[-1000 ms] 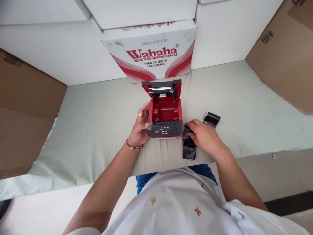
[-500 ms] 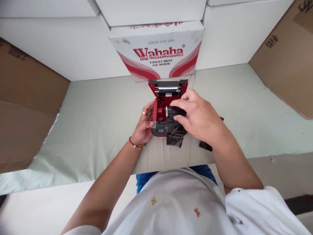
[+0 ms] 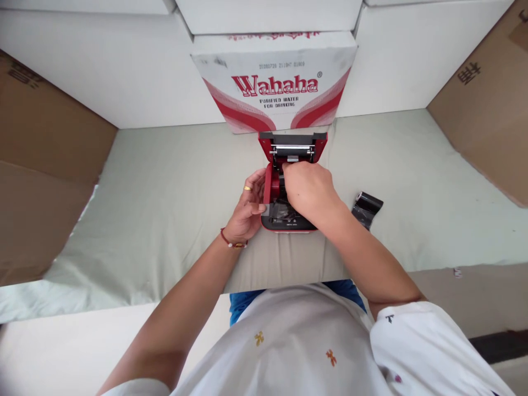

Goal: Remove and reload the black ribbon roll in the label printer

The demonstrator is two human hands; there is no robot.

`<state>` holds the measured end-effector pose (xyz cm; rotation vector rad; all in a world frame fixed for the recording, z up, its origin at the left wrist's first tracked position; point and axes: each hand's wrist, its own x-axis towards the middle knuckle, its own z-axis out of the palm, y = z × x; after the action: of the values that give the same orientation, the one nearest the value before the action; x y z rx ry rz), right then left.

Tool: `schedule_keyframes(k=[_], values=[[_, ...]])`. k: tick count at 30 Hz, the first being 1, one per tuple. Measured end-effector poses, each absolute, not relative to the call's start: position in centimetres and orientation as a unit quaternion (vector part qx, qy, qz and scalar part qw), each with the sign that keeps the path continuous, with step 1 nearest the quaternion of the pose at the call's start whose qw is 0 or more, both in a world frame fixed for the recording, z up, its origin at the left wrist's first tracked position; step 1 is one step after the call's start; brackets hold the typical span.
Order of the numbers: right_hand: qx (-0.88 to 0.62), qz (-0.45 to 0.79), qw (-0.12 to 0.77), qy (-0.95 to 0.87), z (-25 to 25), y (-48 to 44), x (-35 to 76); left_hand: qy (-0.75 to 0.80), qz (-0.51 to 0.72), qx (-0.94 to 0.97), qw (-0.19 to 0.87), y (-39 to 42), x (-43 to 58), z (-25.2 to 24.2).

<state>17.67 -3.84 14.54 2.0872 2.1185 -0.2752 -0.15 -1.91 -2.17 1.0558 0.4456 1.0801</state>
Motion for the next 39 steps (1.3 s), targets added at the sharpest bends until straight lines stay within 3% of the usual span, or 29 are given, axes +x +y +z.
schedule_keyframes(k=[7, 9, 12, 14, 16, 19, 23, 29, 32, 36, 39], values=[[0.692, -0.107, 0.043, 0.713, 14.2, -3.8, 17.9, 0.200, 0.483, 0.491, 0.697, -1.9, -0.2, -2.0], [0.668, -0.133, -0.027, 0.732, 14.5, -4.9, 18.7, 0.206, 0.485, 0.497, 0.689, -2.3, -0.1, -2.0], [0.640, -0.126, -0.207, 0.729, 15.1, -6.7, 20.7, 0.254, 0.524, 0.526, 0.620, -3.5, 0.0, -1.6], [0.644, -0.050, -0.322, 0.692, 15.4, -7.4, 22.3, 0.307, 0.569, 0.575, 0.501, -4.6, -0.3, -1.1], [0.651, 0.033, -0.378, 0.657, 15.4, -7.3, 23.8, 0.325, 0.583, 0.650, 0.364, -5.6, -0.7, -0.4], [0.647, 0.068, -0.366, 0.666, 14.6, -6.1, 25.4, 0.290, 0.539, 0.747, 0.259, -6.6, -1.1, 0.2], [0.601, 0.007, -0.316, 0.734, 13.2, -4.9, 26.0, 0.244, 0.488, 0.814, 0.199, -7.7, -0.9, -0.5], [0.581, -0.028, -0.302, 0.755, 14.1, -7.4, 25.8, 0.219, 0.529, 0.819, 0.046, -8.8, -0.1, -1.3], [0.560, -0.043, -0.270, 0.782, 14.7, -9.5, 26.1, 0.224, 0.529, 0.818, 0.037, -9.0, 0.1, -0.7], [0.515, -0.043, -0.238, 0.822, 14.0, -11.2, 26.1, 0.238, 0.542, 0.801, -0.087, -9.7, 0.6, 0.1], [0.530, -0.011, -0.177, 0.829, 13.4, -11.9, 25.0, 0.263, 0.535, 0.793, -0.123, -10.4, 1.0, 0.3]])
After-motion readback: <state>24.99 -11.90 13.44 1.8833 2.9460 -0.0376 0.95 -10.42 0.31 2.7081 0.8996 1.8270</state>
